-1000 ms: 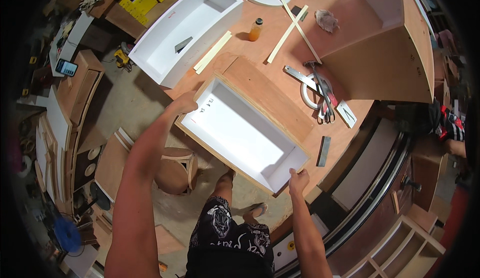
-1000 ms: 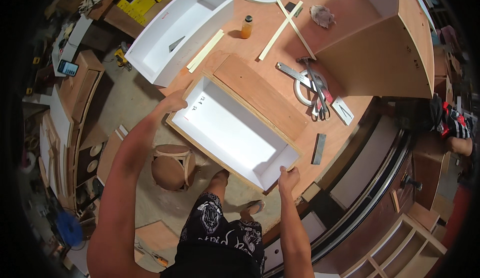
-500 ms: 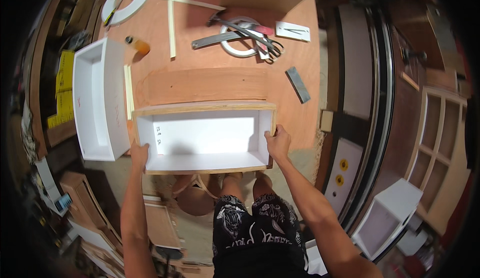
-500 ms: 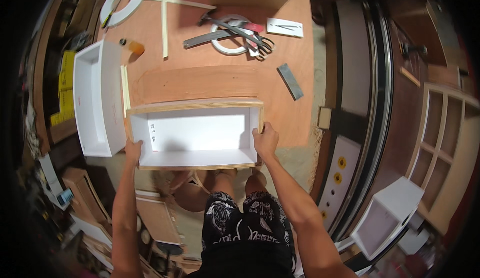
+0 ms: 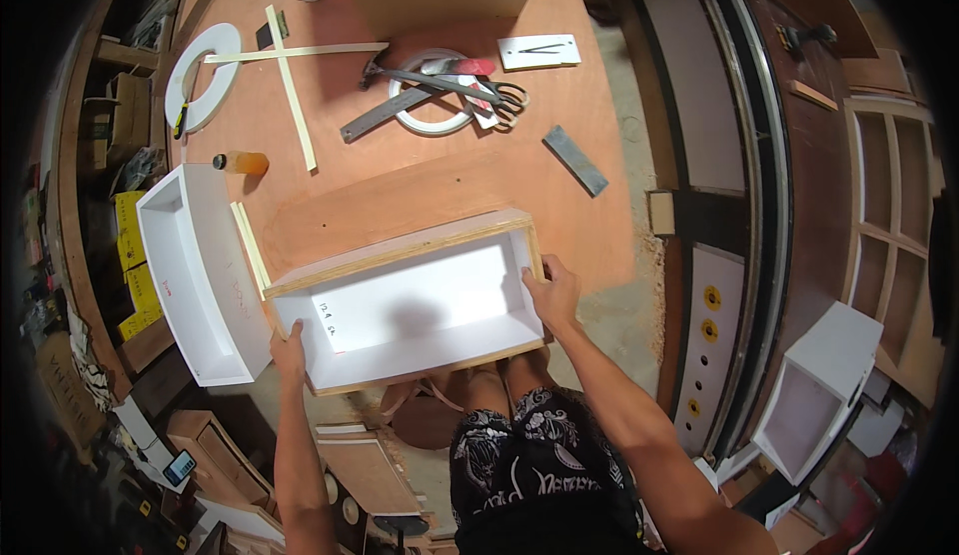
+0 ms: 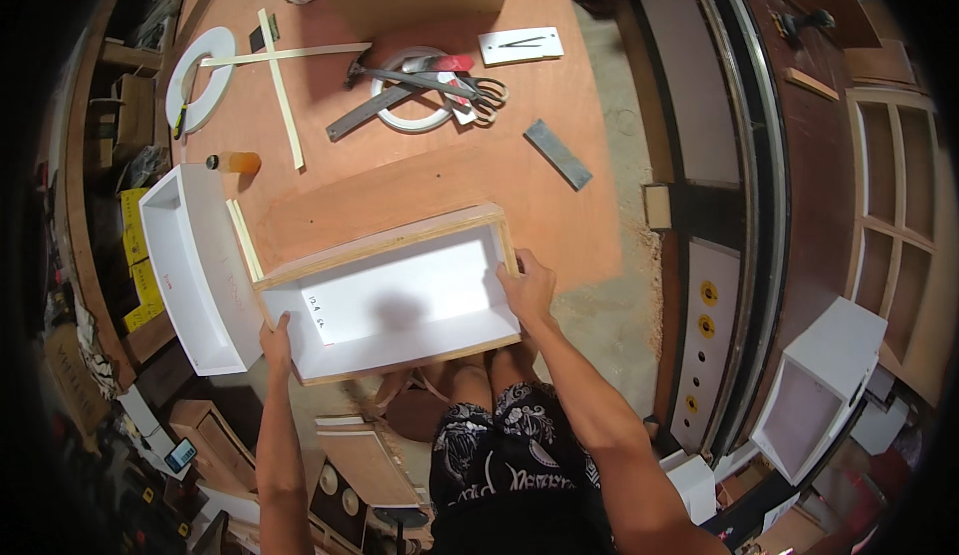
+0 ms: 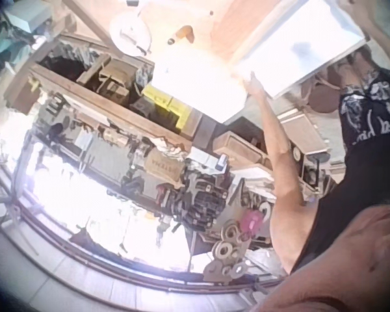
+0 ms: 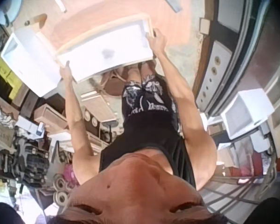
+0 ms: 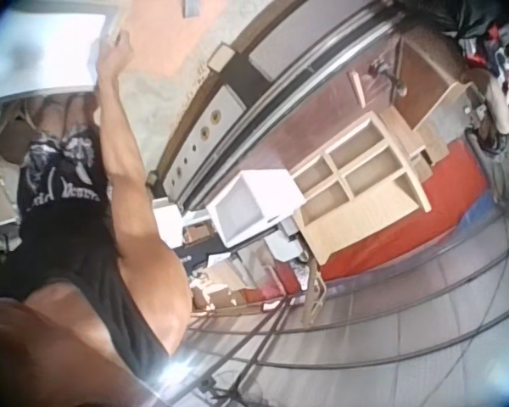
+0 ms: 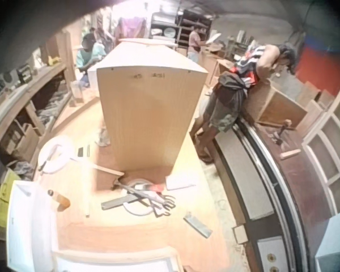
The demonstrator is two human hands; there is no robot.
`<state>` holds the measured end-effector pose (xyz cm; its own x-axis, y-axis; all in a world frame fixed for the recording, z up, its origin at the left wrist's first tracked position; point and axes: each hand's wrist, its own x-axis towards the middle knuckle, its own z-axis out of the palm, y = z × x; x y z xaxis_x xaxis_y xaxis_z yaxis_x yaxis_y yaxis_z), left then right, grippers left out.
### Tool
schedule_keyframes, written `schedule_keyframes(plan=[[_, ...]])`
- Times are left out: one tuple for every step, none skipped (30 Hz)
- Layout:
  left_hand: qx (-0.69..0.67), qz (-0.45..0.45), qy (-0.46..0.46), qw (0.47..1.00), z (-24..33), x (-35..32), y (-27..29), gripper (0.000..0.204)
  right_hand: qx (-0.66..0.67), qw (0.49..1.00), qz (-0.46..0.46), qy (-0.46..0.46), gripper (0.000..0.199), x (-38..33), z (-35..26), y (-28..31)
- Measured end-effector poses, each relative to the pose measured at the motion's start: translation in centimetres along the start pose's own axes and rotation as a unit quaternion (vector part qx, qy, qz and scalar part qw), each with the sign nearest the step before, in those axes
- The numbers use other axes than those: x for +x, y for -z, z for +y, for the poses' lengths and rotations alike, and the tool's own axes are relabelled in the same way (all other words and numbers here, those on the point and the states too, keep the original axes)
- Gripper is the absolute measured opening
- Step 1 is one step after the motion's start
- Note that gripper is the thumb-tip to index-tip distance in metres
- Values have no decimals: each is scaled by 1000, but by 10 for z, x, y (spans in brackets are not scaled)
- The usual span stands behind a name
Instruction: The person assembles a white wooden box by hammering nails into the corners using a hammer and a small block. They then apply white edge tape to the corners of the box.
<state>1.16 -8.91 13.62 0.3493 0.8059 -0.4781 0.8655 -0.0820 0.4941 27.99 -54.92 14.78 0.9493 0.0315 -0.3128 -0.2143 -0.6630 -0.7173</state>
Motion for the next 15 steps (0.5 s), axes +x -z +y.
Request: schedule_keyframes(plan=[[19,23,-19,999,12,1,-7,39,-3,1000,4,3,27,4,-1,-3],[41,43,-33,998,11,1,-11,40,-9,1000,4,2,26,2,-3,-2],[62,71,-49,994,9,3,-12,41,-16,1000,5,0,24,1,-5,-4],[72,74,-43,994,7,4,-9,40,-11,1000,7,2,23,1,-5,-9],[80,73,-39,993,9,5,-9,40,-9,1000,12,3,22,1,-3,-11],[88,71,-34,993,12,5,-12,39,-7,1000,17,2,21,2,1,-12],[88,74,-36,993,14,6,-16,39,-17,999,23,15,20,4,5,-13],[91,76,-36,992,13,5,-17,39,-26,999,29,24,20,3,7,-14],[94,77,-38,992,11,4,-18,38,-36,998,34,33,20,3,10,-13],[94,75,-27,992,10,4,-17,38,-32,999,30,25,20,2,13,-15],[92,73,-15,993,13,3,-17,39,-31,999,26,17,19,2,10,-14],[87,72,-5,994,14,3,-17,39,-28,999,24,12,19,3,8,-14],[92,74,-4,993,14,2,-18,39,-27,999,25,16,20,3,7,-12],[94,79,-6,992,15,4,-19,39,-25,999,27,22,20,5,5,-11],[95,83,-8,992,15,5,-20,39,-22,999,30,29,20,6,5,-11]])
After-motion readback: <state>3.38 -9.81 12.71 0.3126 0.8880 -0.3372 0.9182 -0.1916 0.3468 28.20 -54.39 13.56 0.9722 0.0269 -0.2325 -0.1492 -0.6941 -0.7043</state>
